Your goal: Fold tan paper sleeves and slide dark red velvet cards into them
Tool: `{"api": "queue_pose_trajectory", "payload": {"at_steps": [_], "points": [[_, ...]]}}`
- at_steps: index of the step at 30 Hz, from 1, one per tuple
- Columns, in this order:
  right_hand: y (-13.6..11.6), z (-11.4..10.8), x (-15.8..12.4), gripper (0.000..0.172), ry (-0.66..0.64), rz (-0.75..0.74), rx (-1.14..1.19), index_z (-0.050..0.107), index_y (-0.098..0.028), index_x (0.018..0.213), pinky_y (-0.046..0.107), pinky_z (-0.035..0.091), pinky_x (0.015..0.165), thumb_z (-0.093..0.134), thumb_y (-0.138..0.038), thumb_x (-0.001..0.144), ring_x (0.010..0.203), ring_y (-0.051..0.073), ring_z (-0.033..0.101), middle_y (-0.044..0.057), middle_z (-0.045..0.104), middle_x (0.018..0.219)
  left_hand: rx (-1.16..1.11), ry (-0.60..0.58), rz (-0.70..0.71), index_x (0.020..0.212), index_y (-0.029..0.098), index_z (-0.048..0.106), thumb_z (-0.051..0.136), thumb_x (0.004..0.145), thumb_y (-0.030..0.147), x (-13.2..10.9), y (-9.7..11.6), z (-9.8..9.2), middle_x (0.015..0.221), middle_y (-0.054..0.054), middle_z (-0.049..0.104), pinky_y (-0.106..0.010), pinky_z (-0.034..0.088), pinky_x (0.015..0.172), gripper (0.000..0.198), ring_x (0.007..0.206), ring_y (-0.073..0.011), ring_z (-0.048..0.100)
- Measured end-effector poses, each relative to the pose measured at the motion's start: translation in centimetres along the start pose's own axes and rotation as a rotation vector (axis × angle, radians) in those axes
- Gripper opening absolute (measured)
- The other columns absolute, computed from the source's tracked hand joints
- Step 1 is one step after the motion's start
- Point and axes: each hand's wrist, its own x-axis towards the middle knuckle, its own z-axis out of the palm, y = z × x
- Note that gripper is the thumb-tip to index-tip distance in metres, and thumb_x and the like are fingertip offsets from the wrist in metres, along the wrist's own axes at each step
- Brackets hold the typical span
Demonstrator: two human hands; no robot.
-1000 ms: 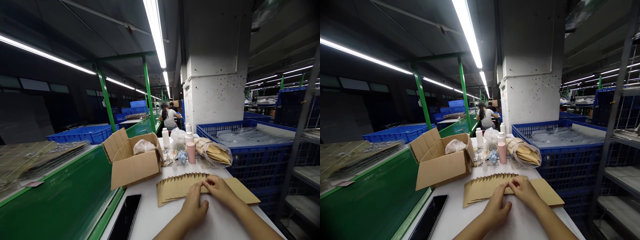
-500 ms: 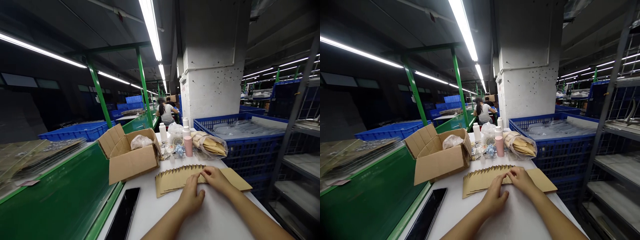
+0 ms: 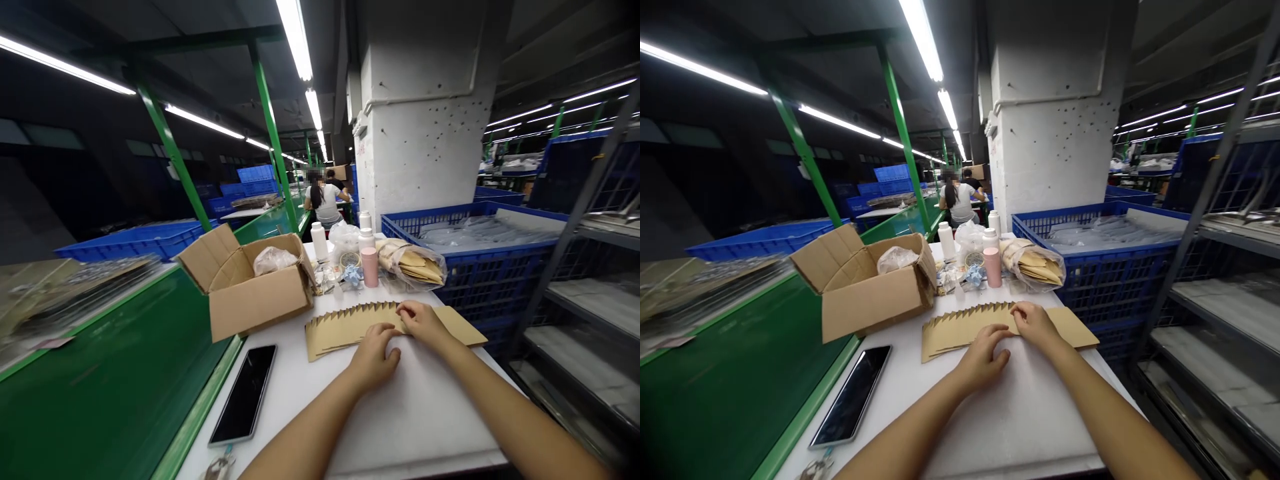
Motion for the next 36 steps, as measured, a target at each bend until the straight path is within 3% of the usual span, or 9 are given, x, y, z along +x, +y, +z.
{"api": "queue_pose_trajectory", "payload": {"at_steps": [2,5,9,12,14,18,26,32,36], "points": [[0.1,0.0,-0.2,0.023,-0.001,0.002,-0.008,0.064,-0.019,0.076,0.027,0.044,0.066,0.042,-0.027,0.079,0.072,0.019,0.061,0.005,0.068,0.076,0.176,-0.045,-0.050,0.112,0.020,0.057,0.048,0.079,0.017,0.0,0.7,-2.1,0.119,-0.007,0.057,-0.033,0.037,0.097,0.035,0.112,-0.0235,0.049],[0.2,-0.2,-0.3,0.023,-0.009,0.021,-0.028,0.064,-0.019,0.076,0.028,0.044,0.066,0.044,-0.030,0.078,0.071,0.020,0.062,0.005,0.069,0.077,0.328,-0.064,-0.276,0.109,0.020,0.059,0.048,0.078,0.018,-1.5,0.4,-6.7,0.112,-0.008,0.061,-0.036,0.041,0.090,0.033,0.103,-0.0265,0.055],[0.3,-0.6,-0.4,0.023,-0.042,0.049,-0.019,0.064,-0.020,0.077,0.028,0.044,0.064,0.045,-0.033,0.079,0.071,0.020,0.063,0.005,0.069,0.077,0.441,0.022,-0.598,0.121,0.012,0.050,0.051,0.076,0.022,-7.8,-2.8,-11.8,0.119,-0.018,0.055,-0.046,0.041,0.087,0.046,0.109,-0.0346,0.051],[0.1,-0.9,-0.5,0.024,-0.053,0.054,-0.013,0.063,-0.020,0.075,0.028,0.045,0.064,0.045,-0.035,0.080,0.072,0.021,0.063,0.005,0.069,0.077,0.696,0.145,-0.992,0.137,0.016,0.029,0.057,0.072,0.032,-13.1,-5.5,-12.9,0.140,-0.018,0.033,-0.052,0.037,0.090,0.073,0.123,-0.0380,0.035],[-0.1,-0.9,-0.6,0.024,-0.055,0.050,-0.020,0.063,-0.020,0.074,0.028,0.045,0.064,0.046,-0.036,0.079,0.070,0.020,0.063,0.005,0.069,0.074,0.650,0.122,-1.096,0.139,0.015,0.026,0.052,0.075,0.042,-15.4,-6.6,-12.6,0.136,-0.019,0.038,-0.049,0.040,0.087,0.074,0.120,-0.0367,0.039],[0.0,-0.9,-0.7,0.024,-0.059,0.033,-0.025,0.064,-0.020,0.076,0.029,0.045,0.064,0.047,-0.037,0.079,0.069,0.021,0.063,0.005,0.069,0.074,0.680,0.157,-1.061,0.137,0.013,0.028,0.046,0.077,0.040,-15.7,-7.0,-11.5,0.117,-0.018,0.054,-0.045,0.041,0.083,0.068,0.109,-0.0347,0.048],[0.9,-0.9,-0.6,0.023,-0.060,0.047,-0.062,0.064,-0.020,0.077,0.029,0.043,0.064,0.047,-0.036,0.079,0.069,0.020,0.064,0.004,0.069,0.073,0.678,0.243,-1.127,0.133,0.010,0.031,0.051,0.073,0.038,-14.2,-6.9,-10.9,0.115,-0.021,0.052,-0.050,0.040,0.083,0.070,0.111,-0.0384,0.044],[0.5,-1.0,-0.9,0.025,-0.083,0.022,-0.046,0.064,-0.020,0.075,0.028,0.043,0.061,0.046,-0.038,0.079,0.070,0.021,0.064,0.004,0.069,0.073,0.262,0.329,-0.995,0.142,0.008,0.012,0.055,0.075,0.050,-18.0,-8.2,-11.7,0.137,-0.020,0.038,-0.042,0.034,0.099,0.089,0.125,-0.0326,0.037],[0.2,-1.3,-1.0,0.026,-0.112,0.031,-0.042,0.064,-0.021,0.077,0.027,0.043,0.062,0.046,-0.039,0.080,0.070,0.020,0.064,0.003,0.069,0.073,0.103,0.345,-0.872,0.143,0.007,0.012,0.056,0.075,0.052,-20.4,-8.6,-11.8,0.145,-0.019,0.028,-0.037,0.028,0.105,0.093,0.131,-0.0291,0.031]]}}
